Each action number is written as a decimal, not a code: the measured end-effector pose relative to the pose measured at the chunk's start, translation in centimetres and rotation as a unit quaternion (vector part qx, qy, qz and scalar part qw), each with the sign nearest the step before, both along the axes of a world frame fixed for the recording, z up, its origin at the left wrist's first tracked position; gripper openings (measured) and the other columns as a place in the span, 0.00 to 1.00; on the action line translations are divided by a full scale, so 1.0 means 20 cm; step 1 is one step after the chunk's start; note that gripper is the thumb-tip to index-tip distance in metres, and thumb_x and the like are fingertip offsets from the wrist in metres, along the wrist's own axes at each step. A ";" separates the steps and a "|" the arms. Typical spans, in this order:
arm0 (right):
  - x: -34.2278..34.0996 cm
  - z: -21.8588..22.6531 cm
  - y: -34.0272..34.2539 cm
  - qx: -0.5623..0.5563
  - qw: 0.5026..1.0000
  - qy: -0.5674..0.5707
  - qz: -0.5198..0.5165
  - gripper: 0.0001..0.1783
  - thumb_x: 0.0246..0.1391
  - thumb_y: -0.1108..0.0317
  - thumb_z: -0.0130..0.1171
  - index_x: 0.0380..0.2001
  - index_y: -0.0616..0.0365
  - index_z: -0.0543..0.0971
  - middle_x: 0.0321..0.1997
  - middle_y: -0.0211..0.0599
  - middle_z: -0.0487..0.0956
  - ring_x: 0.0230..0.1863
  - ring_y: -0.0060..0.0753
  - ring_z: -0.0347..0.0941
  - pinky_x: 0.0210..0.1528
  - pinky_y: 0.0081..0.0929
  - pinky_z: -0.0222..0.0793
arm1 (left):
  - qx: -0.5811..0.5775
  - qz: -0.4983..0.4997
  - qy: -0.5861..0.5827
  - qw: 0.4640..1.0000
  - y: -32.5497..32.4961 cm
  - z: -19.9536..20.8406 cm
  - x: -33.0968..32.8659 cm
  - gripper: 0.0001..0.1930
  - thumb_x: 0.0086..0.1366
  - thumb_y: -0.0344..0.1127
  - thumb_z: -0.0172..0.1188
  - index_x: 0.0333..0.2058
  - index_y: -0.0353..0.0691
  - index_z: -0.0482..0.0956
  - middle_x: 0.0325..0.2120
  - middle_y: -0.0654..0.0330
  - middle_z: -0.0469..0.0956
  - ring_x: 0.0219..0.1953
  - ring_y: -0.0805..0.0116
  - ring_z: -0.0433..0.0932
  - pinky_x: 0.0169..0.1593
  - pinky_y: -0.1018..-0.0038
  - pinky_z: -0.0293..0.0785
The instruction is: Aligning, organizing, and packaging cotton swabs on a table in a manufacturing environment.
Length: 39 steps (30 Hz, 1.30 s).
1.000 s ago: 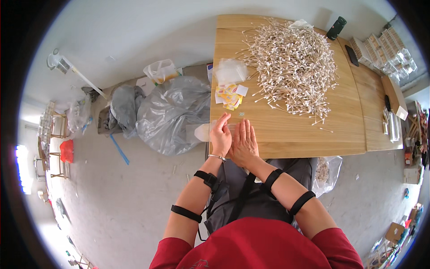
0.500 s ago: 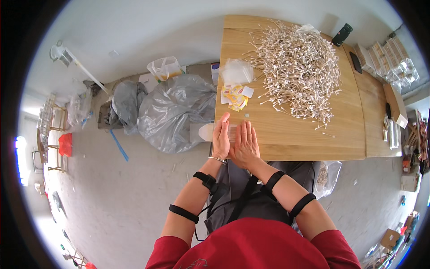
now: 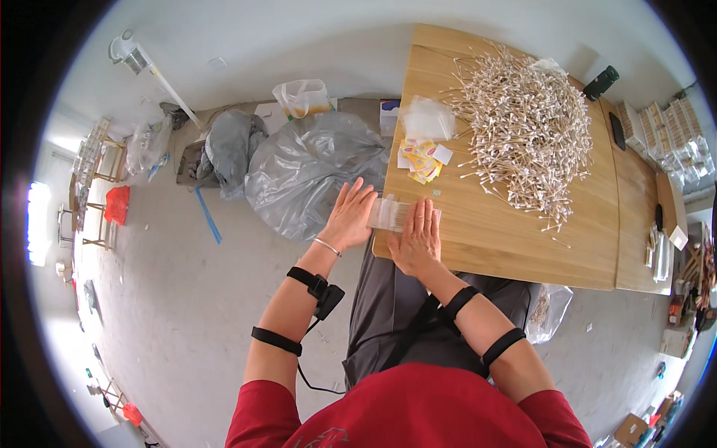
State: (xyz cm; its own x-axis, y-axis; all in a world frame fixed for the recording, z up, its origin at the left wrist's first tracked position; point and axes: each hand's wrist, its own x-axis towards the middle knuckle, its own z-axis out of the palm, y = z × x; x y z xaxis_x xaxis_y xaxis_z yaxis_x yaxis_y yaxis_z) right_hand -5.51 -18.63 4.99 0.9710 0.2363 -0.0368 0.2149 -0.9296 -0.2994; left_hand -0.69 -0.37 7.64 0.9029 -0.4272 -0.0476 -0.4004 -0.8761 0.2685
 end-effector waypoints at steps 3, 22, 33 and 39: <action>0.00 0.00 0.03 0.011 1.000 -0.010 0.015 0.47 0.56 0.46 0.42 0.64 0.76 0.46 0.71 0.63 0.40 0.73 0.58 0.29 0.72 0.45 0.25 | -0.035 -0.013 -0.002 0.999 -0.02 0.00 0.02 0.31 0.49 0.31 0.61 0.55 0.36 0.67 0.59 0.56 0.64 0.68 0.57 0.50 0.71 0.58 0.40; 0.05 -0.03 0.28 0.138 0.990 -0.037 0.010 0.49 0.54 0.51 0.48 0.64 0.77 0.40 0.70 0.69 0.40 0.73 0.63 0.29 0.72 0.49 0.23 | -0.319 0.144 0.113 0.930 0.23 -0.12 0.01 0.43 0.50 0.34 0.67 0.62 0.34 0.54 0.61 0.45 0.60 0.68 0.55 0.52 0.68 0.60 0.47; 0.05 -0.03 0.30 0.114 0.993 -0.014 -0.001 0.51 0.51 0.51 0.52 0.64 0.76 0.40 0.70 0.68 0.38 0.73 0.63 0.27 0.72 0.48 0.21 | -0.499 0.326 0.222 0.771 -0.01 -0.20 0.02 0.17 0.62 0.37 0.60 0.43 0.28 0.77 0.34 0.59 0.80 0.36 0.75 0.75 0.41 0.78 0.72; 0.04 -0.01 0.28 0.094 0.995 -0.009 0.028 0.49 0.53 0.51 0.49 0.64 0.76 0.41 0.70 0.67 0.39 0.73 0.62 0.27 0.72 0.48 0.22 | -0.533 0.353 0.205 0.741 -0.07 -0.21 0.01 0.13 0.62 0.37 0.59 0.34 0.30 0.80 0.28 0.61 0.79 0.30 0.76 0.74 0.34 0.77 0.70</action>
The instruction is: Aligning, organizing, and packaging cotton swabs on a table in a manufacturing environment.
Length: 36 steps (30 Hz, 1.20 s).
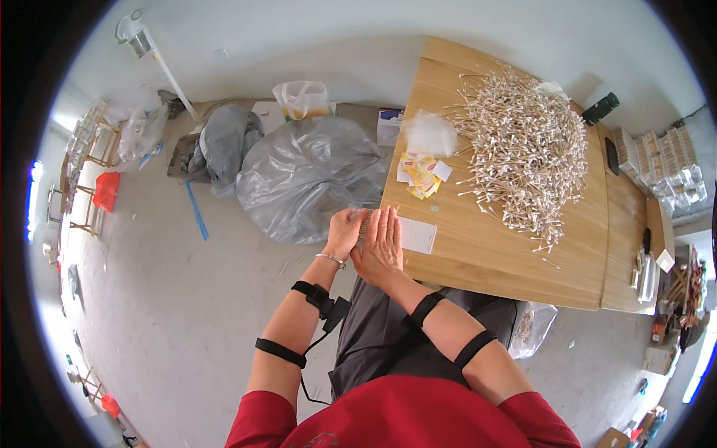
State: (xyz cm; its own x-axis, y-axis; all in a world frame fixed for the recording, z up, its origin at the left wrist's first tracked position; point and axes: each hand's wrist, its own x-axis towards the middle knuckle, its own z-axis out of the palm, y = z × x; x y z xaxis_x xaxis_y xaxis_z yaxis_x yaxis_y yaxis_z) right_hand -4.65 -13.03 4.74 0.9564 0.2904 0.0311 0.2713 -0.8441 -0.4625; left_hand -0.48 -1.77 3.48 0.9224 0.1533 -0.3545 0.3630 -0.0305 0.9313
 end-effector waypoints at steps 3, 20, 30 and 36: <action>0.01 0.00 -0.03 0.016 1.000 -0.016 0.014 0.46 0.53 0.52 0.50 0.64 0.74 0.46 0.69 0.68 0.44 0.72 0.64 0.32 0.71 0.51 0.29 | 0.010 -0.002 0.010 1.000 -0.01 0.00 0.01 0.12 0.64 0.36 0.57 0.34 0.31 0.79 0.28 0.63 0.79 0.30 0.77 0.74 0.34 0.78 0.70; 0.67 0.01 -0.70 0.025 0.986 -0.118 -0.118 0.07 0.50 0.68 0.58 0.33 0.55 0.80 0.46 0.34 0.76 0.53 0.42 0.66 0.53 0.39 0.63 | 0.022 0.027 -0.029 0.999 -0.01 -0.10 0.00 0.15 0.60 0.41 0.60 0.28 0.30 0.79 0.21 0.62 0.76 0.25 0.76 0.69 0.30 0.74 0.67; 0.45 0.19 -0.59 0.478 0.807 0.167 -0.303 0.08 0.53 0.68 0.61 0.30 0.64 0.79 0.21 0.30 0.76 0.20 0.21 0.69 0.22 0.20 0.65 | 0.058 0.018 -0.027 0.998 0.02 -0.09 -0.01 0.14 0.61 0.41 0.59 0.28 0.32 0.77 0.21 0.65 0.74 0.24 0.78 0.68 0.29 0.76 0.65; 0.28 0.17 -0.48 0.484 0.786 0.286 -0.259 0.08 0.52 0.70 0.61 0.29 0.65 0.78 0.21 0.33 0.76 0.20 0.19 0.70 0.21 0.18 0.67 | 0.028 0.000 -0.003 1.000 -0.02 -0.06 0.01 0.12 0.63 0.38 0.57 0.30 0.34 0.79 0.23 0.67 0.75 0.26 0.79 0.70 0.31 0.78 0.66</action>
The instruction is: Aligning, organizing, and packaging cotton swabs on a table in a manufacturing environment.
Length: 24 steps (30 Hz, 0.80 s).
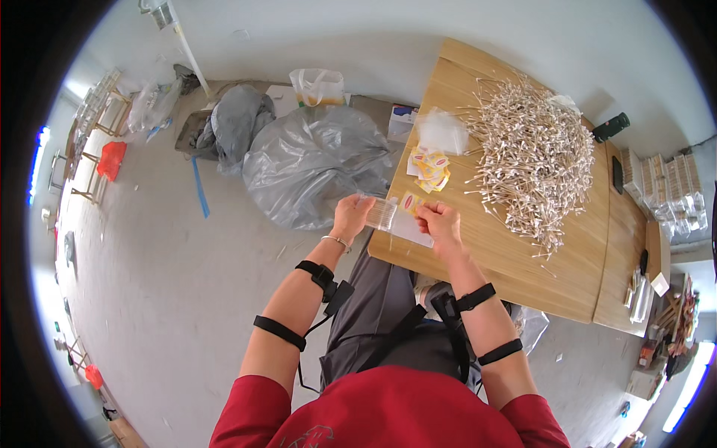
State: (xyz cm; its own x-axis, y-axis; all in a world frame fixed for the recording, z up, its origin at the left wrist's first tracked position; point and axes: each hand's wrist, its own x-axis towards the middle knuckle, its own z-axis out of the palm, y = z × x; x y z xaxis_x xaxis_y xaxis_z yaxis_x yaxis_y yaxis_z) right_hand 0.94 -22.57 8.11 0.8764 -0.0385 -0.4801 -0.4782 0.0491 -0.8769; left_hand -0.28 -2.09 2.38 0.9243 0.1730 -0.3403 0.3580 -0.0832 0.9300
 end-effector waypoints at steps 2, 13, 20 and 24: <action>-0.03 -0.01 0.04 -0.005 1.000 0.012 0.028 0.07 0.52 0.71 0.60 0.29 0.65 0.77 0.21 0.33 0.76 0.21 0.20 0.71 0.21 0.18 0.68 | -0.021 0.007 -0.002 1.000 0.02 -0.02 0.00 0.11 0.63 0.38 0.57 0.30 0.35 0.79 0.24 0.66 0.76 0.26 0.79 0.71 0.31 0.78 0.67; 0.05 -0.09 -0.03 -0.240 0.905 -0.223 0.272 0.15 0.51 0.75 0.57 0.43 0.68 0.74 0.26 0.36 0.79 0.29 0.24 0.78 0.25 0.22 0.71 | -0.006 0.010 -0.010 1.000 0.01 -0.02 -0.01 0.11 0.62 0.38 0.58 0.28 0.35 0.79 0.23 0.66 0.77 0.26 0.79 0.72 0.30 0.78 0.68; 0.08 -0.04 0.10 -0.233 0.931 -0.163 0.229 0.10 0.44 0.72 0.64 0.31 0.63 0.80 0.25 0.38 0.81 0.26 0.27 0.78 0.33 0.27 0.72 | 0.021 0.033 -0.009 0.999 0.00 0.03 -0.02 0.13 0.61 0.39 0.58 0.29 0.33 0.79 0.23 0.65 0.77 0.25 0.78 0.72 0.30 0.77 0.67; 0.11 -0.03 0.14 -0.276 0.911 -0.155 0.263 0.07 0.42 0.71 0.65 0.27 0.62 0.82 0.23 0.35 0.82 0.26 0.23 0.79 0.31 0.21 0.73 | 0.007 0.034 -0.023 0.999 0.00 0.01 -0.02 0.13 0.60 0.40 0.58 0.28 0.33 0.80 0.22 0.65 0.76 0.25 0.78 0.72 0.30 0.77 0.67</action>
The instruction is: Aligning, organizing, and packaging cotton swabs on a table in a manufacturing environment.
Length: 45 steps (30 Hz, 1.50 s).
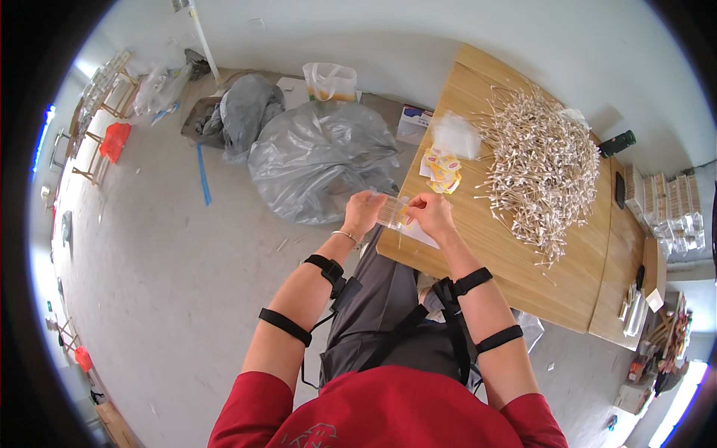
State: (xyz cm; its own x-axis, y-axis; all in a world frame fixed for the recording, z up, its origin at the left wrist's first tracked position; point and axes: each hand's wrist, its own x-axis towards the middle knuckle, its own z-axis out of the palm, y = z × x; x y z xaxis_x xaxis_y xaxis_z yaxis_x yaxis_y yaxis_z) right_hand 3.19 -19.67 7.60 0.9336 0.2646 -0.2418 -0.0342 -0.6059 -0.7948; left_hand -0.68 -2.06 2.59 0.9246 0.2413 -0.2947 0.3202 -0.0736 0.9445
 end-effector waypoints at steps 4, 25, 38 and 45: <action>0.01 -0.03 0.04 0.041 0.999 0.017 0.000 0.04 0.42 0.73 0.64 0.25 0.62 0.82 0.21 0.35 0.81 0.25 0.23 0.79 0.30 0.21 0.73 | 0.034 -0.008 0.006 0.999 0.00 0.02 0.00 0.13 0.60 0.39 0.58 0.28 0.33 0.80 0.20 0.66 0.76 0.24 0.79 0.71 0.29 0.77 0.67; -0.24 -0.12 0.10 0.068 0.987 -0.041 -0.138 0.07 0.49 0.74 0.55 0.29 0.63 0.80 0.30 0.50 0.81 0.31 0.45 0.79 0.38 0.35 0.73 | 0.003 -0.008 0.007 1.000 0.00 -0.02 0.01 0.12 0.61 0.38 0.58 0.30 0.33 0.80 0.22 0.65 0.77 0.24 0.79 0.72 0.29 0.77 0.68; -0.30 -0.14 0.14 0.093 0.967 -0.192 -0.136 0.12 0.50 0.79 0.53 0.40 0.62 0.75 0.33 0.45 0.79 0.33 0.43 0.77 0.37 0.33 0.73 | 0.018 -0.003 0.021 1.000 0.01 -0.01 0.01 0.14 0.58 0.40 0.60 0.31 0.33 0.81 0.24 0.56 0.80 0.27 0.70 0.78 0.34 0.71 0.72; -0.32 -0.15 0.12 0.046 0.962 -0.252 -0.094 0.14 0.49 0.80 0.54 0.42 0.61 0.74 0.35 0.46 0.78 0.32 0.41 0.77 0.34 0.32 0.74 | 0.022 -0.005 0.012 1.000 -0.02 0.02 0.01 0.12 0.60 0.39 0.60 0.27 0.34 0.80 0.20 0.67 0.75 0.23 0.79 0.68 0.27 0.77 0.65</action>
State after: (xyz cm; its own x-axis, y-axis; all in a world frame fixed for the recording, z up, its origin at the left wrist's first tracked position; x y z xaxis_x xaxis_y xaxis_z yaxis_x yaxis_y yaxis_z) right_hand -3.28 -17.21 4.65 0.9597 0.0787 0.2697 0.2671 -0.5536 -0.7888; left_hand -0.52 -2.39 3.03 0.9195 0.2458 -0.3069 0.3425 -0.1174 0.9322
